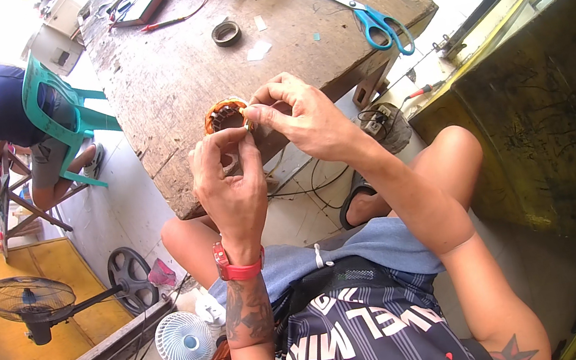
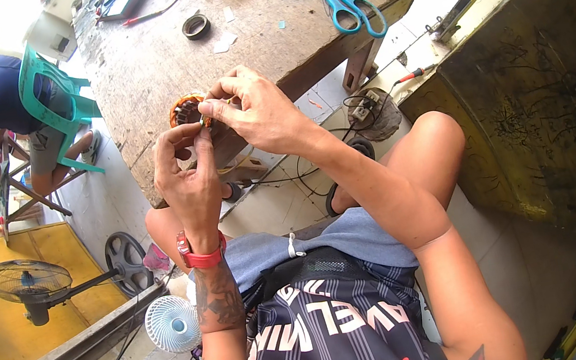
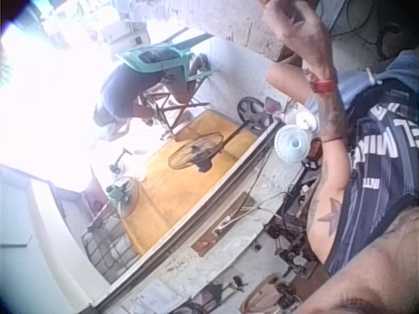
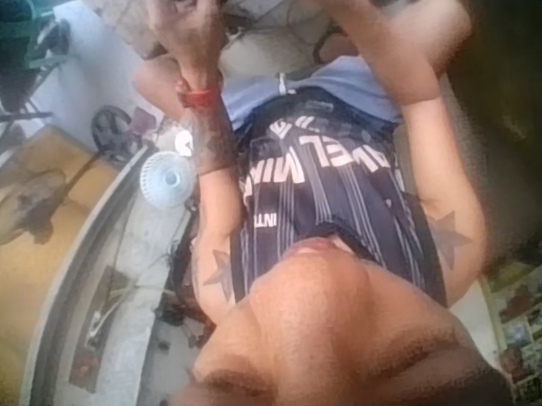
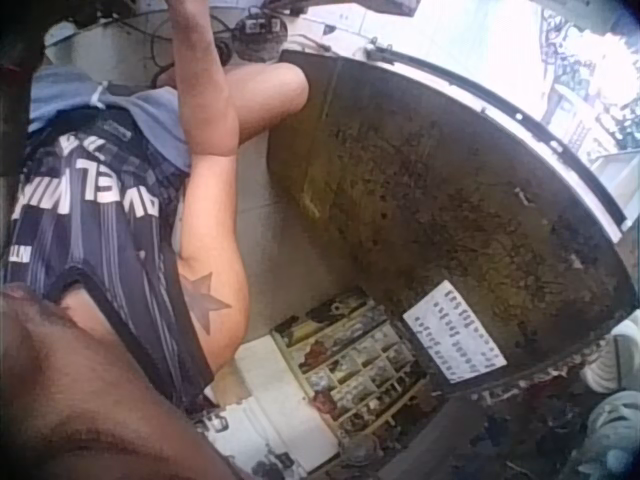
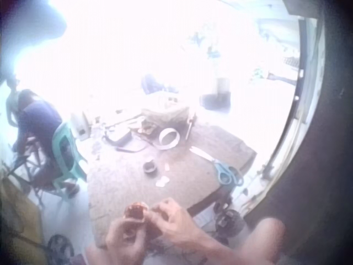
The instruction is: The person strips and twists wires, then solders them to a small orange coil on a wooden workbench. They use scissors to trim wire and a soldering iron to make connections, handling the coil and wires throughout.
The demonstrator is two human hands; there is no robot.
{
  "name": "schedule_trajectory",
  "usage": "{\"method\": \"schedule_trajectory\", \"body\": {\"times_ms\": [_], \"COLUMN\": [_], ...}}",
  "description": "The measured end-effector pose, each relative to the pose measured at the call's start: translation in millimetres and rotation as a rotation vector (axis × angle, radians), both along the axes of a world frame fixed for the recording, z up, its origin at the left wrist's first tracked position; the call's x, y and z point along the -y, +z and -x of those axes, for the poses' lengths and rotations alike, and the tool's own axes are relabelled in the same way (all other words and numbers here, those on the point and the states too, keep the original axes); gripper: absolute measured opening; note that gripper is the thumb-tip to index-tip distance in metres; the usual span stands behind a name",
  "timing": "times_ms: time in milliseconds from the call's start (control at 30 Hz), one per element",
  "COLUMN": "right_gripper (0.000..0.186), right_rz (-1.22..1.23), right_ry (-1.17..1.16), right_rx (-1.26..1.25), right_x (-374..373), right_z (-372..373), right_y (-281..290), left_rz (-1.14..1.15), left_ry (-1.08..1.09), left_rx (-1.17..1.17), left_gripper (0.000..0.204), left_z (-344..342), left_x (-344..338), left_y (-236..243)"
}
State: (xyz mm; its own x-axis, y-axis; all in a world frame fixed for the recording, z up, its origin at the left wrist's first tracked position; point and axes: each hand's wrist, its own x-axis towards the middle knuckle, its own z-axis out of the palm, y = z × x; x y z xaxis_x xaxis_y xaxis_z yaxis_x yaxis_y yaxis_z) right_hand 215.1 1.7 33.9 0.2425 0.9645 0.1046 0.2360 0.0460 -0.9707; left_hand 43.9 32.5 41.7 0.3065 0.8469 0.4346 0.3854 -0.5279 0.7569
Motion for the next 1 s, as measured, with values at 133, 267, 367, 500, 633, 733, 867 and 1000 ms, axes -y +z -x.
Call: {"method": "schedule_trajectory", "body": {"times_ms": [133,267,367,500,633,733,867,1000], "right_gripper": [0.035,0.036,0.036,0.034,0.032,0.033,0.035,0.036], "right_rz": [0.011,0.021,0.026,0.023,-0.014,-0.037,-0.076,-0.047], "right_ry": [-0.034,-0.052,-0.067,-0.088,-0.095,-0.101,-0.11,-0.094], "right_rx": [0.006,0.026,0.044,0.083,0.132,0.133,0.087,0.073], "right_x": [-1,-3,-4,-6,-8,-9,-9,-9], "right_z": [0,0,1,2,4,4,4,4], "right_y": [0,1,1,-1,-5,-8,-10,-7], "left_rz": [-0.191,-0.322,-0.404,-0.429,-0.127,-0.116,-0.418,-0.493], "left_ry": [0.036,0.002,-0.008,0.015,0.059,0.04,-0.086,-0.101], "left_rx": [-0.157,-0.212,-0.287,-0.289,-0.192,-0.231,-0.254,-0.307], "left_gripper": [0.018,0.018,0.019,0.015,0.012,0.013,0.014,0.016], "left_z": [0,3,7,5,-1,1,7,11], "left_x": [-5,-9,-12,-12,-9,-13,-24,-28], "left_y": [0,-7,-10,-10,-8,-6,-6,-13]}}
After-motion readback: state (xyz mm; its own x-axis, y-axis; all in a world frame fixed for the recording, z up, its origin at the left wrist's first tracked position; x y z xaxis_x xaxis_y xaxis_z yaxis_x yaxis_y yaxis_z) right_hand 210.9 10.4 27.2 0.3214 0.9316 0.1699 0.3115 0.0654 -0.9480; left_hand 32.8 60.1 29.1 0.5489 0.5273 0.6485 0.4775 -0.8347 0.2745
